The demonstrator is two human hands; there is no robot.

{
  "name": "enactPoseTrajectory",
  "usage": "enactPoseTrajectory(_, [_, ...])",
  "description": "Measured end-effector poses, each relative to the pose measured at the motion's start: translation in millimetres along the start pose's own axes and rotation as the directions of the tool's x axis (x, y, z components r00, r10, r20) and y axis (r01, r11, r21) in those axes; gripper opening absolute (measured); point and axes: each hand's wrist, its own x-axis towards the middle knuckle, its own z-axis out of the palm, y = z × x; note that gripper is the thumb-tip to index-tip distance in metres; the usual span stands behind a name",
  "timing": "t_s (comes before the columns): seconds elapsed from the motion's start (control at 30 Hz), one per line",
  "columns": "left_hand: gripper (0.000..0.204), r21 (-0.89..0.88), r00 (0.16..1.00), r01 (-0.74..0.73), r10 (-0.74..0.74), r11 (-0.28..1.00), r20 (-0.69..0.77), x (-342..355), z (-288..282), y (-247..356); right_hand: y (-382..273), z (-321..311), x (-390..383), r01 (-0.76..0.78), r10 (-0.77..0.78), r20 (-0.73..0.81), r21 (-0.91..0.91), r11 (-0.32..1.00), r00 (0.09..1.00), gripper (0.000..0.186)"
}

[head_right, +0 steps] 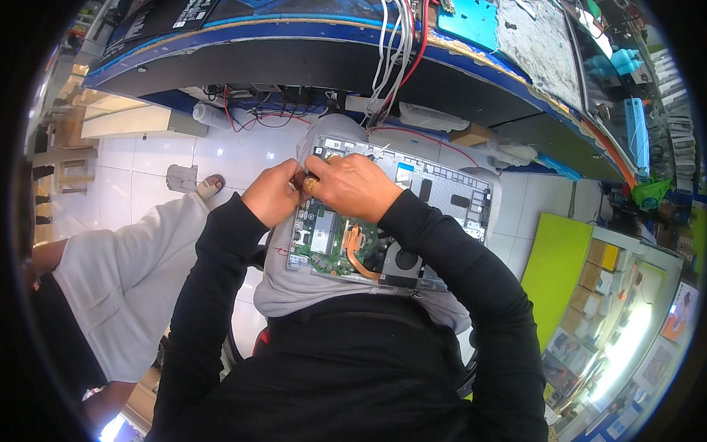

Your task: The person performs internal work on a laptop by hand, using a screwdriver, a soldering iron, and tweezers to manipulate internal components and ribbon cables.

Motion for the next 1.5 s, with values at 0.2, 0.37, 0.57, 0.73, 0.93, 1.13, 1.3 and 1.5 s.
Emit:
enactPoseTrajectory(0.2, [0.021,-0.006,0.998,-0.05,0.05,0.999,-0.033,3.7,3.5,-4.9,0.3,-1.4,-0.1,-0.014,0.014,0.001,0.038,0.999,1.0,0.012])
enactPoseTrajectory(0.37, [0.022,-0.018,1.0,-0.009,0.009,1.0,-0.013,4.8,5.1,-9.3,3.7,5.5,-4.7,-0.052,0.051,0.01,0.171,0.984,0.999,0.009])
enactPoseTrajectory(0.57, [0.023,-0.034,1.0,-0.005,0.005,0.999,-0.009,5.6,4.8,-8.8,5.8,8.6,-6.7,-0.045,0.047,-0.006,0.175,0.984,0.999,0.008])
enactPoseTrajectory(0.73, [0.023,-0.032,1.0,0.016,-0.016,0.999,-0.004,5.2,3.0,-8.7,9.7,15.6,-8.2,-0.014,0.02,-0.033,0.169,0.986,0.999,0.008])
enactPoseTrajectory(0.93, [0.022,-0.09,0.999,0.041,-0.04,0.995,0.014,5.1,2.6,-4.4,14.2,11.7,-7.4,0.042,-0.033,-0.053,0.173,0.984,0.998,0.009])
enactPoseTrajectory(1.13, [0.022,-0.085,1.0,0.02,-0.019,0.996,0.017,5.1,2.3,-12.0,16.9,4.6,0.9,0.1,-0.101,-0.003,0.155,0.983,0.995,0.009])
enactPoseTrajectory(1.3, [0.022,-0.126,0.999,0.028,-0.025,0.992,0.032,4.6,0.3,-11.1,18.0,4.2,2.5,0.08,-0.083,0.003,0.233,0.969,0.997,0.009])
enactPoseTrajectory(1.5, [0.023,-0.101,1.0,0.01,-0.008,0.995,0.023,5.0,0.9,-11.9,20.7,8.1,2.8,0.04,-0.046,0.016,0.291,0.956,0.999,0.006])
